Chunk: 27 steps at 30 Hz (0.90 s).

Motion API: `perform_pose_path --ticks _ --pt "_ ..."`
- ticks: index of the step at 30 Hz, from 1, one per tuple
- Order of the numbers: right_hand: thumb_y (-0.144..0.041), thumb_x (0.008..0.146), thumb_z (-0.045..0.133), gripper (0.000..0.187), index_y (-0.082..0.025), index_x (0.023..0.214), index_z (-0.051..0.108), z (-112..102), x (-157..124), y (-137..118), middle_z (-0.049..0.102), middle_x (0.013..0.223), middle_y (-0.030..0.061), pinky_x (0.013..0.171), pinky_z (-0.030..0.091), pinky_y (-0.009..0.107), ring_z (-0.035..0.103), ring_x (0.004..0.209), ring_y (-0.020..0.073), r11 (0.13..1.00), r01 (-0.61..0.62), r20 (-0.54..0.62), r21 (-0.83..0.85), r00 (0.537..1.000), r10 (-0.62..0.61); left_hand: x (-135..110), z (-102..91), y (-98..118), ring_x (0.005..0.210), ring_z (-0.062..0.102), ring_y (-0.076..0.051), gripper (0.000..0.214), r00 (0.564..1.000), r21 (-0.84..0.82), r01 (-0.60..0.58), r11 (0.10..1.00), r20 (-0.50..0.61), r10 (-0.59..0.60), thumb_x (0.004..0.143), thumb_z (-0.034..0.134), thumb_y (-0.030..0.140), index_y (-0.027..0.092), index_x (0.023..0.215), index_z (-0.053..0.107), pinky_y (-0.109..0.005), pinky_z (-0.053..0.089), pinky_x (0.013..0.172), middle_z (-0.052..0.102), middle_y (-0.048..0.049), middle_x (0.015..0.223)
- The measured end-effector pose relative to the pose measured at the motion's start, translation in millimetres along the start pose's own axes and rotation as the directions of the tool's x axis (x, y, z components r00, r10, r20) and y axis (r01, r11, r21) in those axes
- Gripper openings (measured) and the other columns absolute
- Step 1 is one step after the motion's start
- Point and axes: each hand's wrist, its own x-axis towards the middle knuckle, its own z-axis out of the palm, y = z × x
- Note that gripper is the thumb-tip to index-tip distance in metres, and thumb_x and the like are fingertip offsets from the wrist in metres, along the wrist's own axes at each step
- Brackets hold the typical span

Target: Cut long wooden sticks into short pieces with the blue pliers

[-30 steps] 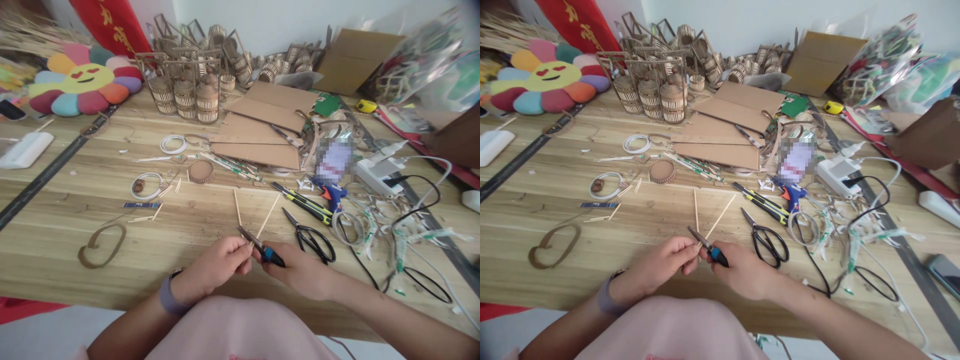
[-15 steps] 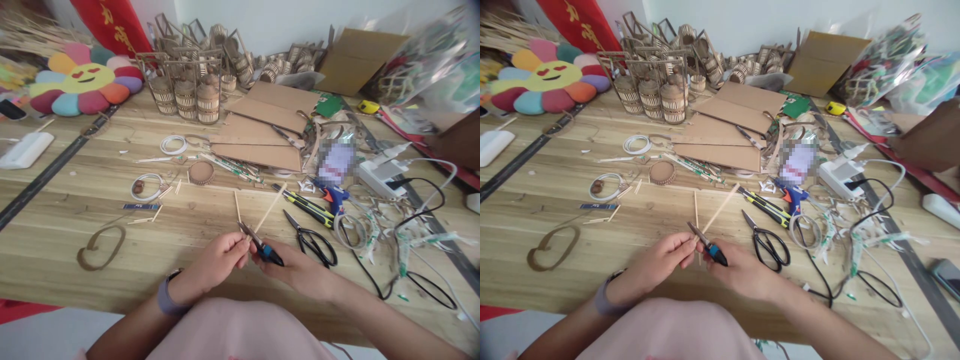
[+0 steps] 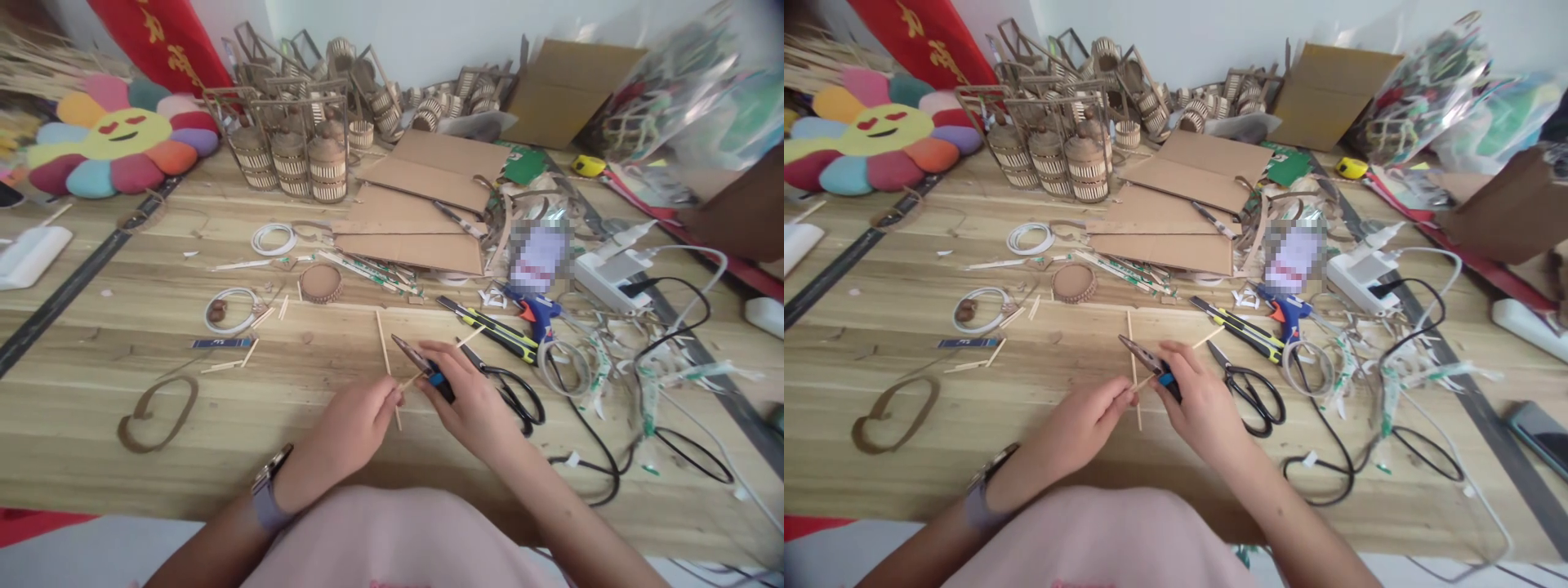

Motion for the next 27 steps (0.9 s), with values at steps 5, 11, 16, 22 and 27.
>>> perform_pose_path --ticks 5,11,16,22,27 --pt "-0.028 0.091 0.045 0.013 -0.019 0.090 0.054 15 1 2 0.059 0.088 0.0082 0.064 0.045 0.031 0.060 0.075 0.0229 0.985 -0.115 0.039 -0.131 0.992 0.121 2 5.0 -5 0.076 0.058 -0.022 0.029 0.998 0.283 -0.018 0.959 -0.060 0.036 0.096 0.032 0.025 0.019 0.079 0.055 -0.030 0.036 0.066 0.063 -0.0078 0.078" --pt "-0.034 0.091 0.045 0.018 -0.019 0.086 0.054 29 4 -6 0.060 0.086 0.0080 0.057 0.039 0.028 0.060 0.069 0.0216 0.939 -0.214 -0.011 -0.268 0.976 0.219 8 12.5 -4 0.071 0.061 -0.023 0.033 0.994 0.470 -0.002 0.883 -0.097 0.054 0.095 0.029 0.021 0.017 0.083 0.060 -0.035 0.039 0.070 0.066 -0.0106 0.074" --pt "-0.031 0.091 0.045 0.016 -0.019 0.084 0.053 26 10 -7 0.059 0.086 0.0080 0.058 0.038 0.028 0.058 0.069 0.0210 0.948 -0.235 0.003 -0.216 0.971 0.241 9 4.5 -3 0.070 0.060 -0.022 0.034 0.996 0.427 0.014 0.904 -0.086 0.025 0.095 0.029 0.021 0.017 0.081 0.059 -0.034 0.037 0.072 0.065 -0.0103 0.074" --pt "-0.034 0.088 0.050 0.017 -0.020 0.077 0.050 -15 12 5 0.056 0.072 -0.0006 0.062 0.040 0.025 0.053 0.067 0.0153 0.968 -0.161 0.304 0.190 0.948 0.098 3 -26.7 -11 0.058 0.045 -0.012 0.036 0.955 -0.317 -0.032 0.948 0.270 0.122 0.095 0.035 0.042 0.019 0.081 0.058 -0.023 0.032 0.057 0.051 0.0029 0.062" --pt "-0.034 0.088 0.049 0.016 -0.020 0.084 0.056 -29 10 1 0.060 0.074 0.0005 0.064 0.041 0.025 0.053 0.067 0.0149 0.962 -0.180 0.258 0.203 0.958 0.125 4 -18.8 -14 0.057 0.047 -0.011 0.033 0.971 -0.684 0.124 0.719 0.232 0.054 0.092 0.041 0.046 0.017 0.082 0.055 -0.023 0.036 0.061 0.053 0.0036 0.058"
